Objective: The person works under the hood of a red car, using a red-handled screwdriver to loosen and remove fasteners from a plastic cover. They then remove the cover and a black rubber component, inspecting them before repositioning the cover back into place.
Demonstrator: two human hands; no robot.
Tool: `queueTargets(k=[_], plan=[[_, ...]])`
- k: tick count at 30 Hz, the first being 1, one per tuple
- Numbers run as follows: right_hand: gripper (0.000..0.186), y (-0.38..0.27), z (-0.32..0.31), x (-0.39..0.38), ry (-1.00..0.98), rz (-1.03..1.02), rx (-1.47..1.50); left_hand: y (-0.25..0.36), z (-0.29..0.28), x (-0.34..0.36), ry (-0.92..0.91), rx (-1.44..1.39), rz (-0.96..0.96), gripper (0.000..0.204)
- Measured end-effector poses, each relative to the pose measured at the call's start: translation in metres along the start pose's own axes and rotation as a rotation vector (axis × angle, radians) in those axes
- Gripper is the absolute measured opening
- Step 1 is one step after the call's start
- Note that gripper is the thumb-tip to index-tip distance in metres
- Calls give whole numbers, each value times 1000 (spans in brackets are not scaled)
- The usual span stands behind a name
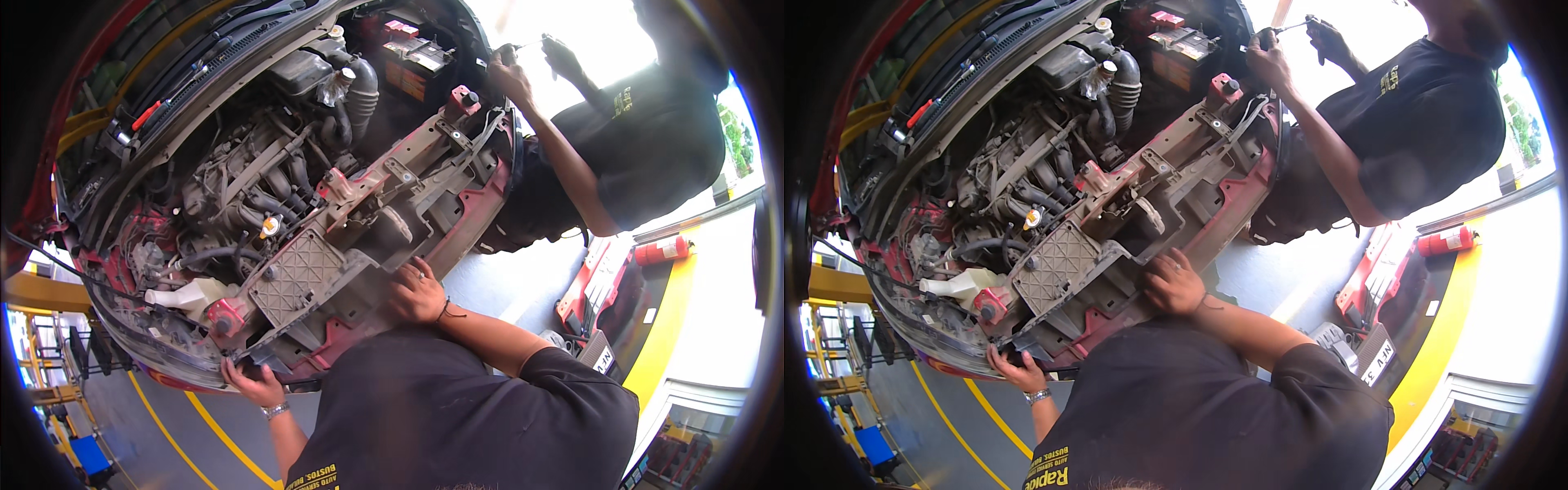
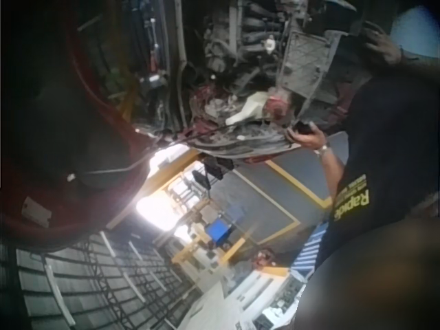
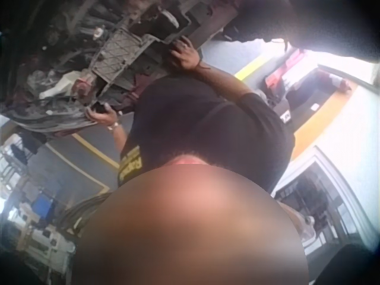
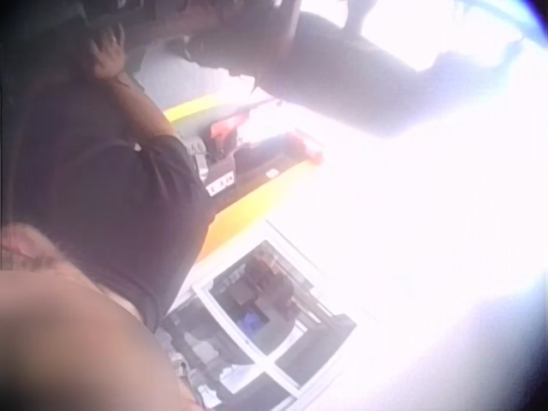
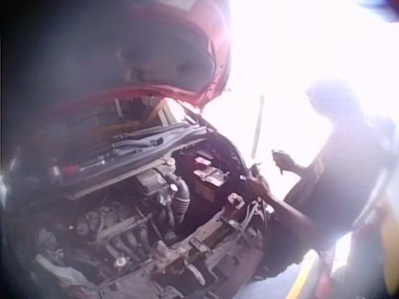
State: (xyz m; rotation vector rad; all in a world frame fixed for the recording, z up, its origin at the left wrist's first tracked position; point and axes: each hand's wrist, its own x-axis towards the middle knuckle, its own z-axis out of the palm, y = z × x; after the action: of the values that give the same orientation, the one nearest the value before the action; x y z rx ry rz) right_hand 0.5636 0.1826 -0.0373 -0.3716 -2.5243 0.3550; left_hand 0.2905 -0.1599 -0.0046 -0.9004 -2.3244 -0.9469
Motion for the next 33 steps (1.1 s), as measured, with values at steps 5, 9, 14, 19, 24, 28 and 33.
queueTargets(k=[5, 9, 14, 19, 24, 28, 33], plan=[[47, 3, 3, -1, -21, 14, -2, 1, 1, 1, -15, -60, -33, 89], [44, 6, -16, 6, 91, -206, 233, 4, -3, 11, -2, 70, 48, 78], [45, -20, -72, 65, 221, -384, 437, 18, -26, 48, -19, 111, -28, 50], [48, -14, -131, 176, 50, -193, 211, 34, -32, 128, -420, 44, -13, 75], [58, 43, -95, 240, -210, -273, -61, 35, -12, 174, -606, 157, 47, 97], [48, 55, -77, 250, -680, -154, -96, 30, -3, 176, -812, 107, -123, 100], [53, 40, -88, 255, -667, -185, -245, 19, 8, 163, -700, 52, -86, 89]])
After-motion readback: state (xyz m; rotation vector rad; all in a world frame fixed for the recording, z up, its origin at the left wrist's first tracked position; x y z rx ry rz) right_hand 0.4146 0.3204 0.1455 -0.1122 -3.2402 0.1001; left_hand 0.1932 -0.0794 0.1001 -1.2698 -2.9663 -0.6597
